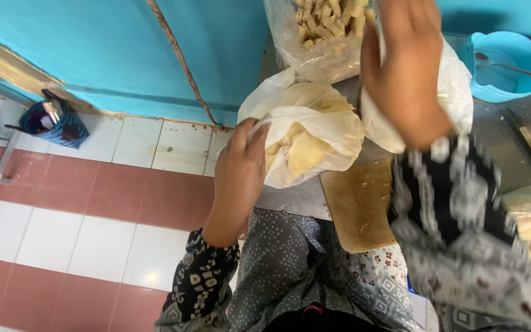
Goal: The person sits at a small table and wraps filled pastries. They take thin dough sheets from a plastic bag, spoon brown filling onto a sheet, fold and roll the sheet around the filling, and place the finished roll into a plastic bag with other completed rolls.
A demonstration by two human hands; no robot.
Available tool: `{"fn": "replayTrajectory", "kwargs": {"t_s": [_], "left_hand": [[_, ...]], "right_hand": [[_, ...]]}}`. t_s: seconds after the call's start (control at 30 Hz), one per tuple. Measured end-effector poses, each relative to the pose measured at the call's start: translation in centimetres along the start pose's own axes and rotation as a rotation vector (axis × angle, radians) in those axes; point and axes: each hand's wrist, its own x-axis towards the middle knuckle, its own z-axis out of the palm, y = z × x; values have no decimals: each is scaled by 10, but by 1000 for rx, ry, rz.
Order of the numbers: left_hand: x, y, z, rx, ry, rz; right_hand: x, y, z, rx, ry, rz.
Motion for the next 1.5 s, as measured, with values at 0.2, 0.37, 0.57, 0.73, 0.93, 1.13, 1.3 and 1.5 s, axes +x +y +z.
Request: {"fn": "replayTrajectory", "kwargs": {"t_s": [0.2,0.37,0.57,0.73,0.93,1.13,1.3,1.5], "left_hand": [[34,2,1,-88,8,48],[26,4,-26,-277,214,115],[-57,63,-6,-637,63,-395],[-71,76,45,-1590,-140,-732],[-91,104,79,-1441,29,-423],[-95,118,97,-1505,81,-453],[-93,130,102,-1484,10,-447],[-95,139,97,-1366,-42,-471]], "right_hand": [[-77,-80,11,436,-542,2],[-90,-73,18,387,-458,157],[-127,-83,-35,838,-257,533],[-146,-101,-61,697,-221,457],[-175,-121,-72,885,-60,806],[-208,-121,-66,1076,137,1063],[-217,-118,-75,1091,189,1176],[-215,-118,-79,1117,254,1212]]}}
